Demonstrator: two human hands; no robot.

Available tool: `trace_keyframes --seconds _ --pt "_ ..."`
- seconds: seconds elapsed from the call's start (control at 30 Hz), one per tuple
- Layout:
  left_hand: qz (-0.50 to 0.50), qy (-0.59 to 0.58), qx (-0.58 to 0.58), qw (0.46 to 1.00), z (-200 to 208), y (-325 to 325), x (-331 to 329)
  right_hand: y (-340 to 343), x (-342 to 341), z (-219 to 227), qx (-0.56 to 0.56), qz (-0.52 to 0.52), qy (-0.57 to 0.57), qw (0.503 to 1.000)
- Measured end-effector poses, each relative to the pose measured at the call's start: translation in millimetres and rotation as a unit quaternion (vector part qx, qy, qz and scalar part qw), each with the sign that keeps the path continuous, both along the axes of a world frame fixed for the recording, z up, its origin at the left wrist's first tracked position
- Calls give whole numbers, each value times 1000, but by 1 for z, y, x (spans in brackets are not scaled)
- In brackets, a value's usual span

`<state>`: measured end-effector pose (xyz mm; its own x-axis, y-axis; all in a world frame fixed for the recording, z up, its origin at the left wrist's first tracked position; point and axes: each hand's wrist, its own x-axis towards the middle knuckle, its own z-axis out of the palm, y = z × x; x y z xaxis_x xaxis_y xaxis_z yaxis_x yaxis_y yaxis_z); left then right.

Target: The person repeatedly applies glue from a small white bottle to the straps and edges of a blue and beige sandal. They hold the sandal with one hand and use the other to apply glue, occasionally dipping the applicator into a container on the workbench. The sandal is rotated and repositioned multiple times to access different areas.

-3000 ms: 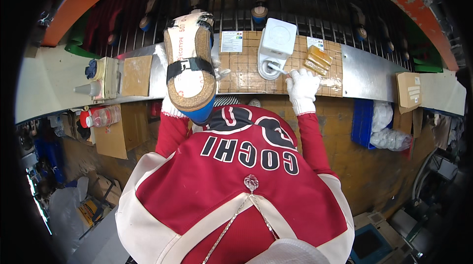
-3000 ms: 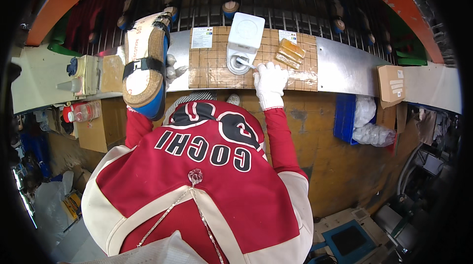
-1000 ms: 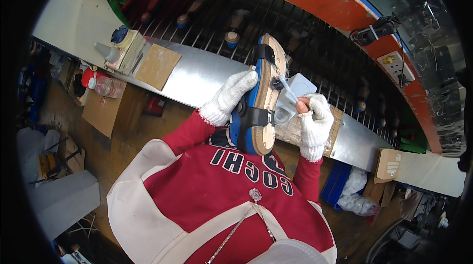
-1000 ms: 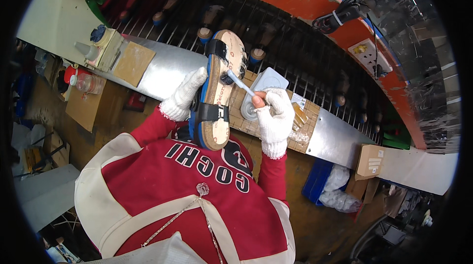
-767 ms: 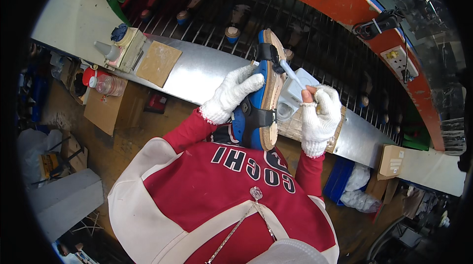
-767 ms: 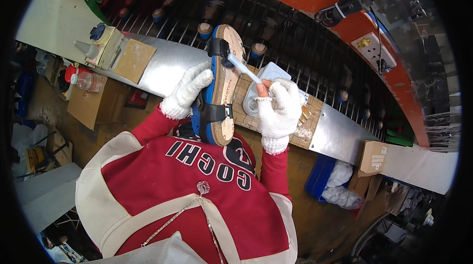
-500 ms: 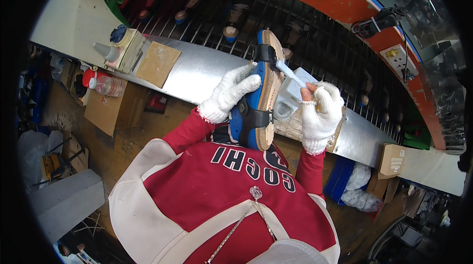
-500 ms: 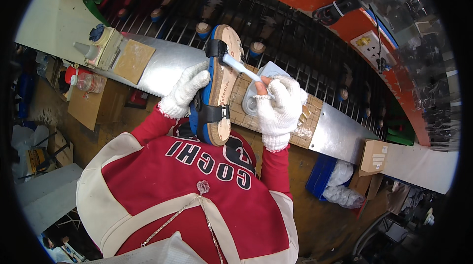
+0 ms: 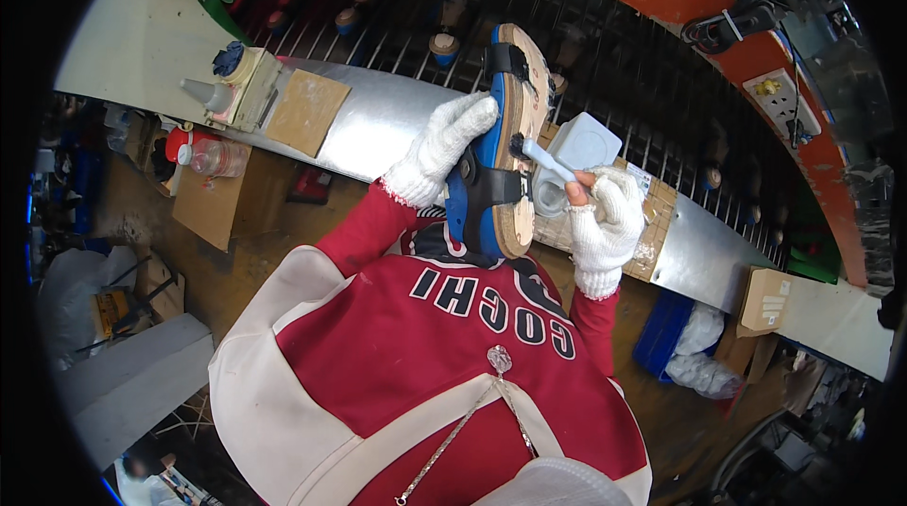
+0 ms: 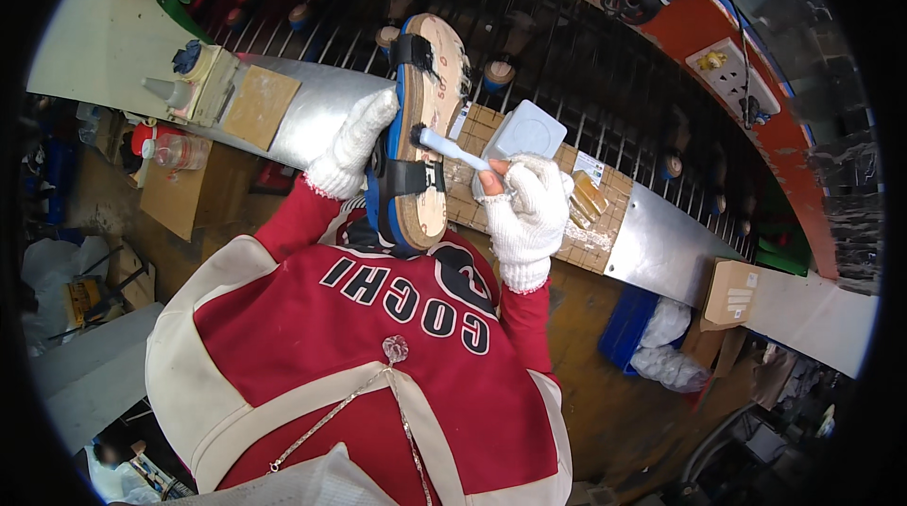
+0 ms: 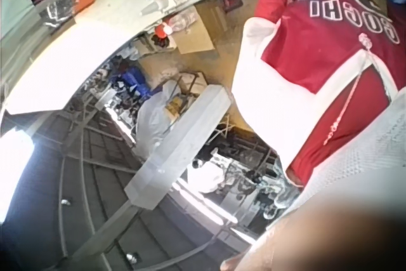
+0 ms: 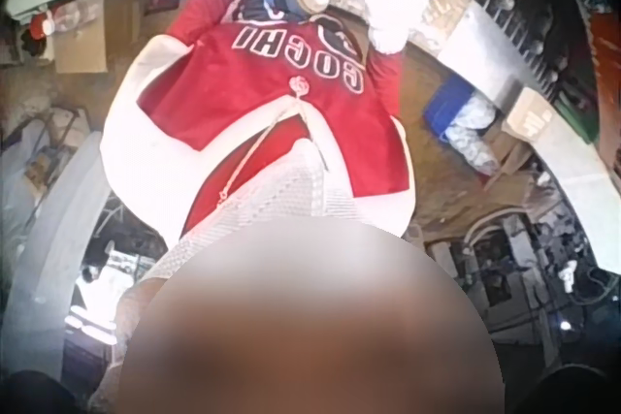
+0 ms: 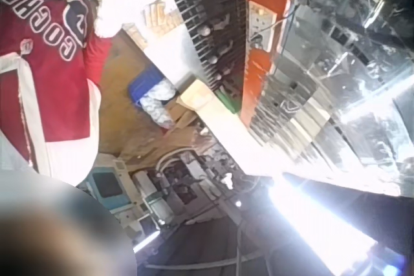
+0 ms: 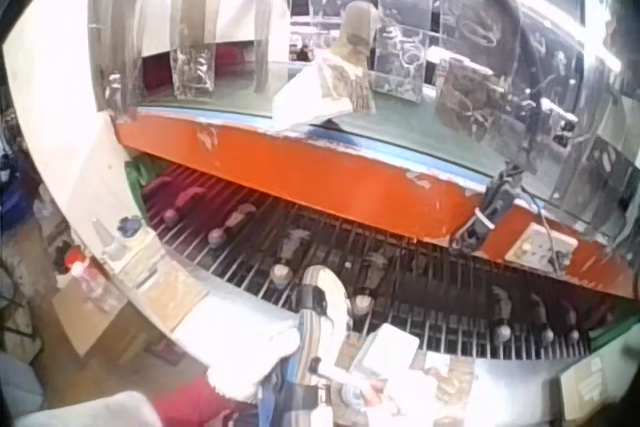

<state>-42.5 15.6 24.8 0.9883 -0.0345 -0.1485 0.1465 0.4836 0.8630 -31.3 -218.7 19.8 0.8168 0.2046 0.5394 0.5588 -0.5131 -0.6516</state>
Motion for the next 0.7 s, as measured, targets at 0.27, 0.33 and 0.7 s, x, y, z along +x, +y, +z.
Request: trace_keyframes --seconds 0.27,0.33,0.7 --pt "4 -20 -8 1000 0 10 19 -2 -11 5 -15 11 3 1000" --pt "1 -31 23 999 -1 13 22 -4 -14 5 -26 12 -3 1000" --pt "2 -36 -48 998 1 -1 19 7 33 7 107 -40 64 991"
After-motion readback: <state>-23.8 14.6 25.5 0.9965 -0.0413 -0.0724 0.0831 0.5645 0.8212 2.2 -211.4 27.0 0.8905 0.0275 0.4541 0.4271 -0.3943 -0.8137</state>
